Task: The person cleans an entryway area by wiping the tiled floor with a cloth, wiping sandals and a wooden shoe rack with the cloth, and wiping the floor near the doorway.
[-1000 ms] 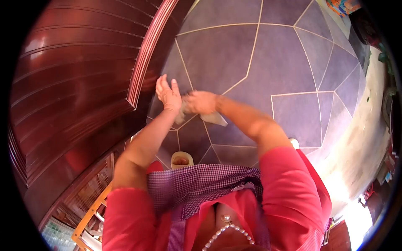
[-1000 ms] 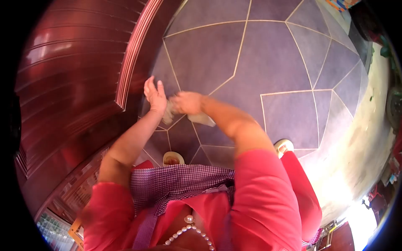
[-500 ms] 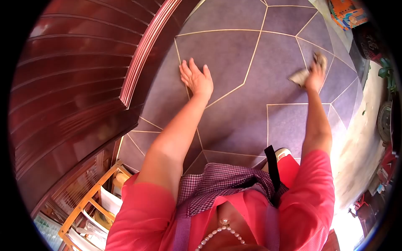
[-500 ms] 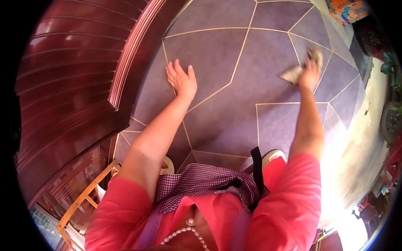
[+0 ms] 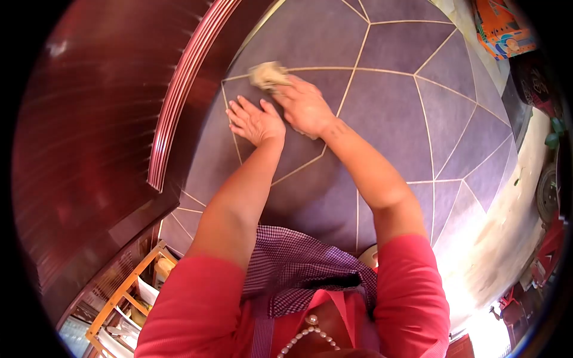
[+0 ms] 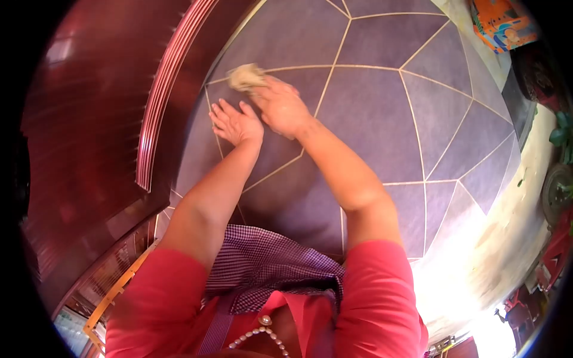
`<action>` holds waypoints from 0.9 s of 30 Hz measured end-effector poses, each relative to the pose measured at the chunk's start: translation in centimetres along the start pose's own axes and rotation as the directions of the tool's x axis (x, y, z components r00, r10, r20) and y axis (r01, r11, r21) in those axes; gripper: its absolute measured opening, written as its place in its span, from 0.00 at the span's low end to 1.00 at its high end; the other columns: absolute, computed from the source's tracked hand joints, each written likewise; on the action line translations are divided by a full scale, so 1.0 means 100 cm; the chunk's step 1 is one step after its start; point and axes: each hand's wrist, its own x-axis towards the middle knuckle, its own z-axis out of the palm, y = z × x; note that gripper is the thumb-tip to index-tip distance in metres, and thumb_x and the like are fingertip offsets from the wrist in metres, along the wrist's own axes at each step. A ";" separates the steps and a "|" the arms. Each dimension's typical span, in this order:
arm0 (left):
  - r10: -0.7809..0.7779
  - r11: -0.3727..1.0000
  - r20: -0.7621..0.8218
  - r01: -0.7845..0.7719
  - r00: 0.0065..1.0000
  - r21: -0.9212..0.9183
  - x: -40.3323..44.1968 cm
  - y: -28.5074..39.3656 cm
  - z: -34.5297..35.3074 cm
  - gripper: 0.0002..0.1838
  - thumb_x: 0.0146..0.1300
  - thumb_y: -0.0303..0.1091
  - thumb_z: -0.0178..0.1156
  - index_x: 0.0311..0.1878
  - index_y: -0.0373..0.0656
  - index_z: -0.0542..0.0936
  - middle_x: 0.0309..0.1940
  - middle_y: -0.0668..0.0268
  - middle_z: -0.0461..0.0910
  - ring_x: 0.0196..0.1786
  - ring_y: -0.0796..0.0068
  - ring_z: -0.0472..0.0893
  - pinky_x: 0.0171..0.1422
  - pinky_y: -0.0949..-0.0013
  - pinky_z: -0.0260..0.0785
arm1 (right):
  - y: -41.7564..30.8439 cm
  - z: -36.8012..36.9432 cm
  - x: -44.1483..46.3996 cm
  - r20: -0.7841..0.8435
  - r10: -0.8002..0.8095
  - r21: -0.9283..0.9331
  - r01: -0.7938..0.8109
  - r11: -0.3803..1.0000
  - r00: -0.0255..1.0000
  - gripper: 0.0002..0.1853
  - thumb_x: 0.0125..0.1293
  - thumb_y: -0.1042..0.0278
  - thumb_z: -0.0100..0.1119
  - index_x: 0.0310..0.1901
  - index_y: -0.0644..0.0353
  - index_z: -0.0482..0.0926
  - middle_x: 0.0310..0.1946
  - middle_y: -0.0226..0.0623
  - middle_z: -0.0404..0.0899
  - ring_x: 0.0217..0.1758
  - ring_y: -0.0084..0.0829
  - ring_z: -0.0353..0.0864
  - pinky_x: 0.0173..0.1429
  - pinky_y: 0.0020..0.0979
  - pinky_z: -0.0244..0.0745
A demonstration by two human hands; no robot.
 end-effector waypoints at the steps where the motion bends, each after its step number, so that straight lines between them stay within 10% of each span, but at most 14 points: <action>1: -0.002 1.000 -0.002 0.002 1.000 0.012 0.000 0.001 -0.002 0.34 0.67 0.49 0.44 0.71 0.41 0.56 0.74 0.56 0.50 0.77 0.55 0.44 0.76 0.45 0.35 | 0.011 0.006 0.018 -0.001 -0.075 -0.009 0.075 0.997 0.997 0.21 0.52 0.68 0.58 0.51 0.58 0.80 0.57 0.32 0.74 0.67 0.40 0.63 0.66 0.40 0.64; 6: 0.037 0.995 -0.050 -0.032 0.998 0.096 0.003 0.001 -0.001 0.33 0.65 0.47 0.47 0.70 0.41 0.58 0.73 0.54 0.52 0.76 0.54 0.46 0.75 0.46 0.38 | 0.088 -0.015 0.101 0.041 -0.028 -0.270 0.038 0.962 0.999 0.12 0.52 0.65 0.57 0.39 0.53 0.84 0.48 0.23 0.77 0.61 0.34 0.67 0.57 0.31 0.68; 11: 0.035 0.995 -0.039 -0.032 0.999 0.091 0.003 0.005 -0.005 0.33 0.65 0.46 0.48 0.70 0.40 0.58 0.72 0.52 0.53 0.75 0.52 0.47 0.74 0.45 0.38 | 0.210 -0.081 0.119 0.019 0.361 -0.675 -0.254 0.692 0.932 0.20 0.63 0.56 0.50 0.56 0.45 0.77 0.63 0.24 0.69 0.67 0.35 0.62 0.62 0.36 0.65; 15: 0.051 0.995 -0.045 -0.046 0.998 0.093 0.003 0.003 -0.004 0.33 0.65 0.46 0.47 0.70 0.39 0.58 0.72 0.52 0.53 0.75 0.52 0.47 0.74 0.45 0.38 | 0.252 -0.141 0.042 -0.191 0.618 -0.559 -0.602 0.570 0.763 0.25 0.65 0.56 0.47 0.64 0.45 0.70 0.69 0.33 0.61 0.73 0.41 0.55 0.74 0.39 0.51; 20: 0.059 0.996 -0.043 -0.056 0.997 0.070 0.003 0.001 -0.005 0.33 0.66 0.45 0.48 0.70 0.39 0.58 0.71 0.51 0.54 0.75 0.52 0.47 0.74 0.45 0.39 | 0.216 -0.159 -0.117 -0.480 0.537 -0.401 -0.718 0.569 0.694 0.27 0.60 0.61 0.50 0.63 0.52 0.70 0.66 0.44 0.63 0.70 0.50 0.58 0.71 0.47 0.55; 27: 0.349 0.919 -0.164 -0.372 0.923 -0.134 0.049 0.047 -0.009 0.30 0.64 0.45 0.54 0.67 0.41 0.64 0.69 0.47 0.55 0.73 0.47 0.51 0.72 0.45 0.42 | 0.184 -0.150 -0.138 -0.403 0.726 -0.422 -0.817 0.394 0.558 0.31 0.59 0.57 0.49 0.67 0.51 0.65 0.70 0.42 0.55 0.72 0.53 0.50 0.72 0.51 0.48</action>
